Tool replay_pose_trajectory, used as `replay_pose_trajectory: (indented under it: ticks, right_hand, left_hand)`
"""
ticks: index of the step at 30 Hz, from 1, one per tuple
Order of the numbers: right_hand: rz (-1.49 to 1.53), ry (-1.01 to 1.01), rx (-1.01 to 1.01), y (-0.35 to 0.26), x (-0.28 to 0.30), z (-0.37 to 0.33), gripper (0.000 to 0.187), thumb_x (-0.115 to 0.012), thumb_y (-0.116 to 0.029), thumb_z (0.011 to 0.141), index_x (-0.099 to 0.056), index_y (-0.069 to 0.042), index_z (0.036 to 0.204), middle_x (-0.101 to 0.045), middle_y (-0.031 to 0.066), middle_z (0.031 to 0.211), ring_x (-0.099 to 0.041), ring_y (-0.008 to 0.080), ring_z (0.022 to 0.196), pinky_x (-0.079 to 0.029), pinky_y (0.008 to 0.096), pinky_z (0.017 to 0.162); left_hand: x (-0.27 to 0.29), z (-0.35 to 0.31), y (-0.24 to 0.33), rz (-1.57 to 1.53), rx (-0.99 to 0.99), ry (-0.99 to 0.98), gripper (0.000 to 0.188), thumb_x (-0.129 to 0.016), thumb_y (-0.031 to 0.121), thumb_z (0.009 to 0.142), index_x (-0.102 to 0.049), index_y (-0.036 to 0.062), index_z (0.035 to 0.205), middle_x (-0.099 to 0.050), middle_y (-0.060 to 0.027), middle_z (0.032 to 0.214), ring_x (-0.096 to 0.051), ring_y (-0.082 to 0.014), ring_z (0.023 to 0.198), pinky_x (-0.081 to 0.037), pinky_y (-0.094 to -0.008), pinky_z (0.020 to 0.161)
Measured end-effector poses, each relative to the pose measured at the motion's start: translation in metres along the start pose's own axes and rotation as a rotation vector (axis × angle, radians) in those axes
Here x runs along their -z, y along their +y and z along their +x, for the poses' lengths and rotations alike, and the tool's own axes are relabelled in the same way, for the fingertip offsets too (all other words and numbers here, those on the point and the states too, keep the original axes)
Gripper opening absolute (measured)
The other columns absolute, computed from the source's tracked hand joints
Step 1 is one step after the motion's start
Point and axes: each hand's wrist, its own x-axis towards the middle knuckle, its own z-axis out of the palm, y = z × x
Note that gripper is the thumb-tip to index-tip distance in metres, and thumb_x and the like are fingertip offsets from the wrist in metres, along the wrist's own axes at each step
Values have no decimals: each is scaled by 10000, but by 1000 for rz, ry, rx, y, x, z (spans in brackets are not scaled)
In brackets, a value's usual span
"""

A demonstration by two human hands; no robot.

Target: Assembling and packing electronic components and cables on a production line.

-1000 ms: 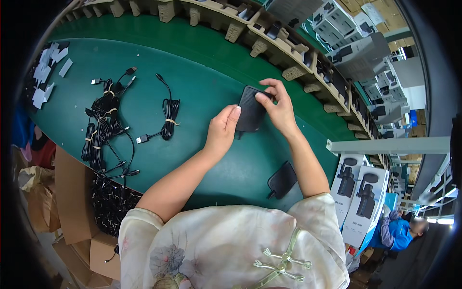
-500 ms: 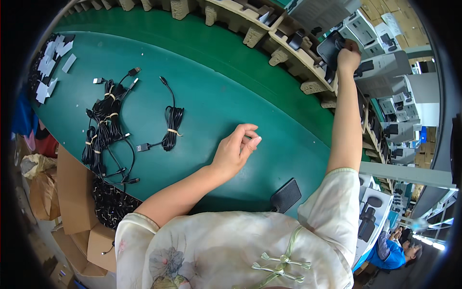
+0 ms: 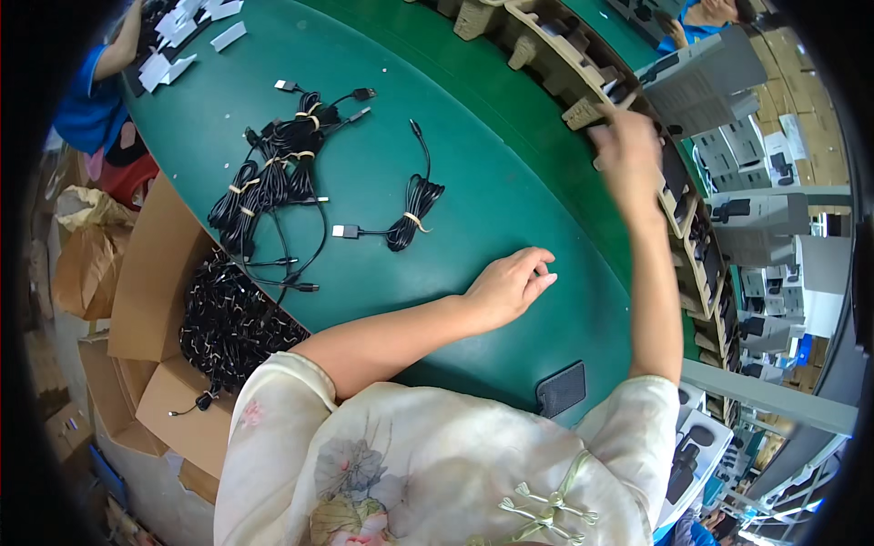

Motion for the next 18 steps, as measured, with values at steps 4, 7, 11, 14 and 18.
replay_pose_trajectory:
  ticks: [4,7,11,14,18]
  right_hand:
    - [293,-176,564,-119,-4,-7,373,-607,-38,650,-593,-68,1021,-564,99,1108,-508,293,1068,-414,398,903]
    - [317,-306,676,-158,-38,-28,330,-589,-59,696,-567,-43,1024,-539,92,1149,-485,282,1098,-389,413,923]
    - [342,-510,613,-160,-27,-28,259,-568,-102,787,-520,-38,1033,-566,78,1034,-545,217,949,-436,368,840]
    - [1167,-673,-180,-153,-10,-37,251,-551,-184,869,-469,-40,1057,-536,47,835,-535,141,769,-451,294,705]
    - [1699,-310,-580,-102,33,-40,229,-477,-212,929,-450,-37,1072,-511,24,775,-499,104,700,-417,238,628]
  left_hand:
    - [-8,3,-22,88,-60,-26,342,-515,180,902,-430,15,1189,-593,-98,921,-606,-165,755,-497,-318,669]
    - [-32,11,-66,605,-581,353,438,-497,240,911,-363,43,1279,-591,-81,940,-596,-147,787,-492,-314,700]
    - [-15,13,-43,344,-476,233,509,-471,275,921,-279,76,1348,-568,-65,917,-565,-130,740,-474,-303,650]
    - [5,12,-8,-110,-321,110,398,-484,243,911,-334,73,1238,-555,-63,874,-542,-131,682,-442,-280,598]
    - [35,17,39,-988,70,-170,181,-510,179,893,-445,67,1018,-529,-58,789,-497,-132,564,-379,-235,494]
